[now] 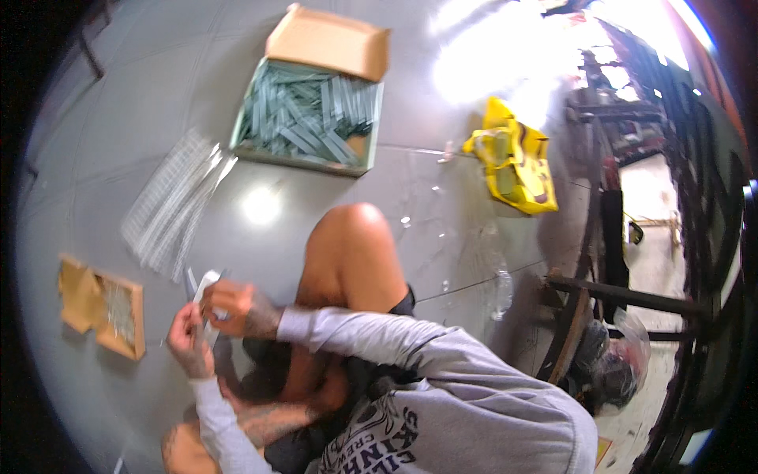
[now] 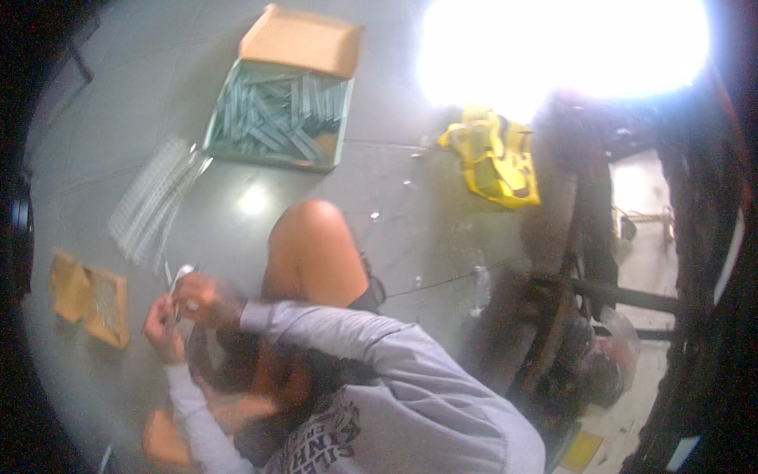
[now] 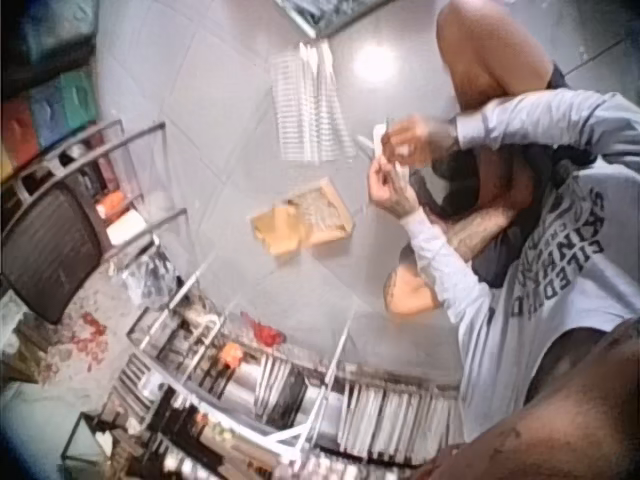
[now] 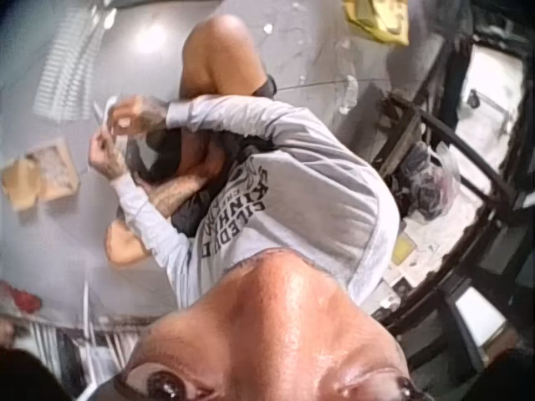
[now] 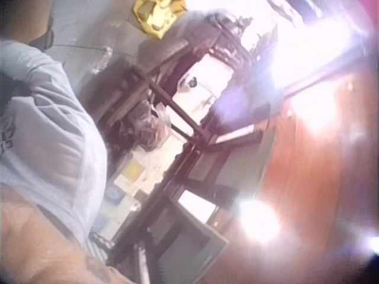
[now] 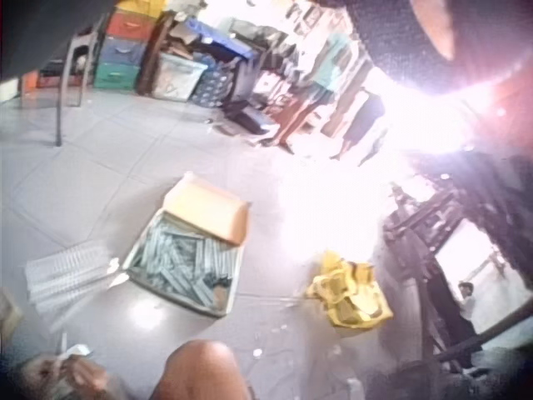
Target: The person assembles small components by picking up a green stick, placing it into a white plastic holder, and then inserting small white parts into the ends of the assembly by hand.
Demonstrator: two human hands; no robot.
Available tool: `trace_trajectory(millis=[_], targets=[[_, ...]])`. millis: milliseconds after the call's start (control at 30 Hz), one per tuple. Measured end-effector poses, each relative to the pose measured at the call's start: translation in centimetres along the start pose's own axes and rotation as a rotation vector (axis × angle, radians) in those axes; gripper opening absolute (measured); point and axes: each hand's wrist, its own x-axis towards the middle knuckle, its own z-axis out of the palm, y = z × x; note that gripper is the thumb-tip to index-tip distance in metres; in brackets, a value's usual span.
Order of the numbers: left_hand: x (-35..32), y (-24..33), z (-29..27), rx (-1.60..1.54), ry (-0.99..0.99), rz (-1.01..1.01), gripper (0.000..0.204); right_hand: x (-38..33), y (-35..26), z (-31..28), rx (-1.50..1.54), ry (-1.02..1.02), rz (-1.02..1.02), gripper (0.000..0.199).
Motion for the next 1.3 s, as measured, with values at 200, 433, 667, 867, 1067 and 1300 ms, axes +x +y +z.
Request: trace_trajectory(millis=[200, 433, 667, 867, 1067, 1300], targets=[[0.8, 2.6, 0.8, -0.167, -0.035, -0.117, 0.041, 1.3, -1.0, -0.3, -0.046, 0.136, 0.014, 0.024], [0.2, 5.1, 0.9, -0.213, -0.035, -0.142, 0.023, 2.8, -3.2, -1.0, -0.100, 0.084, 0.002, 0.024], [0.7, 4.8, 1.7, -0.185, -0.017, -0.106, 0.017, 2.8, -3.0, -1.4, -0.134, 0.073, -0.027, 0.027], [0.8, 4.8, 1.7, -0.194, -0.001, -0.137, 0.014, 2.9, -2.6, -1.5, -0.133, 0.026, -0.078, 0.030], [0.7, 4.3, 1.9, -0.163, 0.034, -0.129, 0.013, 2.5, -2.4, -1.4, -0.165, -0.008, -0.131, 0.029], [0.5, 4.6, 1.9, -0.029, 0.050, -0.113, 0.014, 2.1, -2.7, -1.6, -0.199, -0.092, -0.132, 0.037]])
